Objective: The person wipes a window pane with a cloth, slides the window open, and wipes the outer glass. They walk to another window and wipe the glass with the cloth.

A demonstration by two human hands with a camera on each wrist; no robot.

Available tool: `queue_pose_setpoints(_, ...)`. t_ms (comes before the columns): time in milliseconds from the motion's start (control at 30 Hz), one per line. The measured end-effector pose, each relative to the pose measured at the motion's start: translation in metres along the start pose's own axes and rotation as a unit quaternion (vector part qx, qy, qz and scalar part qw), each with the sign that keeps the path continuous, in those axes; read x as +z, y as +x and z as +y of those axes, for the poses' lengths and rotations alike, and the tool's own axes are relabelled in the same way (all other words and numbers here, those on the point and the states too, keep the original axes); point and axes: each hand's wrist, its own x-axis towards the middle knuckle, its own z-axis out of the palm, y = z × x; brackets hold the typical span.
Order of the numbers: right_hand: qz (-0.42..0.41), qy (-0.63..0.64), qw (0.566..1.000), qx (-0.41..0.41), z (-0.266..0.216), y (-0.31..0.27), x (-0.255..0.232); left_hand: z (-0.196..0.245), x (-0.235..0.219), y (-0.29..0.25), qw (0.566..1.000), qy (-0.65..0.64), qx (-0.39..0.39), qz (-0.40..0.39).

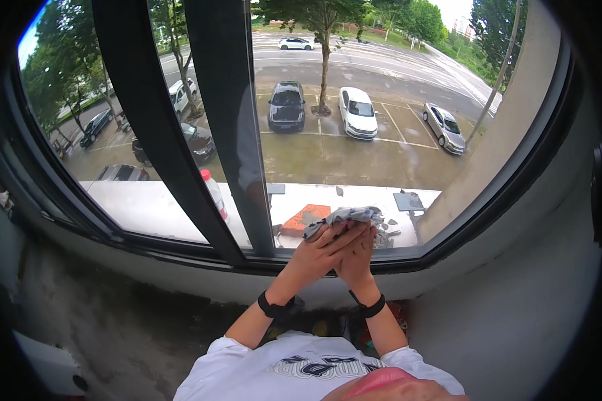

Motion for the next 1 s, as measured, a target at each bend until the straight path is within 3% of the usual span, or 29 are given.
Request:
queue_pose_setpoints(33,-0.003,0.010,0.999,0.030,0.002,-0.035,0.021,0.001,0.014,-0.017,1.000,0.003,-0.006,0.007)
queue_pose_setpoints(100,-0.007,0.020,0.998,0.053,0.001,-0.092,0.044,0.002,0.050,-0.056,0.997,0.005,0.025,-0.073)
queue_pose_setpoints(133,-0.068,0.024,0.994,0.085,-0.004,-0.116,0.050,0.001,0.056,-0.066,0.997,0.007,0.020,-0.069)
queue_pose_setpoints(167,-0.128,0.028,0.984,0.119,-0.011,-0.117,0.048,-0.001,0.053,-0.071,0.995,-0.007,0.022,-0.095)
queue_pose_setpoints(267,-0.097,0.018,0.991,0.087,-0.003,-0.094,0.036,-0.008,0.036,-0.054,0.988,-0.005,0.032,-0.149)
queue_pose_setpoints(367,-0.041,0.007,0.998,0.048,0.002,-0.007,-0.011,-0.007,-0.019,0.011,0.998,0.003,0.040,-0.051)
queue_pose_setpoints(467,0.001,0.028,0.998,0.051,0.001,0.026,-0.019,-0.003,-0.038,0.043,0.999,-0.015,0.032,-0.005)
queue_pose_setpoints(567,0.012,0.013,0.998,0.065,0.002,-0.004,0.007,0.002,-0.015,0.016,1.000,-0.009,0.023,-0.013)
queue_pose_setpoints(633,-0.012,0.009,0.997,0.077,0.005,-0.068,0.045,0.001,0.020,-0.019,1.000,0.005,0.018,-0.017)
queue_pose_setpoints(667,-0.029,0.036,0.993,0.104,0.002,-0.091,0.054,0.001,0.040,-0.040,0.998,-0.006,0.030,-0.055)
queue_pose_setpoints(767,-0.038,0.032,0.994,0.094,0.001,-0.107,0.053,-0.001,0.027,-0.047,0.989,-0.032,0.035,-0.144)
queue_pose_setpoints(800,-0.035,0.020,0.995,0.087,0.006,-0.095,0.047,-0.001,0.018,-0.034,0.984,-0.047,0.024,-0.171)
queue_pose_setpoints(833,-0.033,0.008,0.996,0.081,0.010,-0.070,0.036,-0.004,0.009,-0.017,0.994,0.007,0.065,-0.090)
queue_pose_setpoints(900,0.041,-0.004,0.998,0.038,0.012,-0.003,0.005,-0.005,-0.024,0.020,0.995,0.033,0.055,-0.071)
queue_pose_setpoints(1000,0.044,0.027,0.998,0.025,0.003,0.055,-0.025,-0.008,-0.049,0.054,0.998,0.045,0.043,0.025)
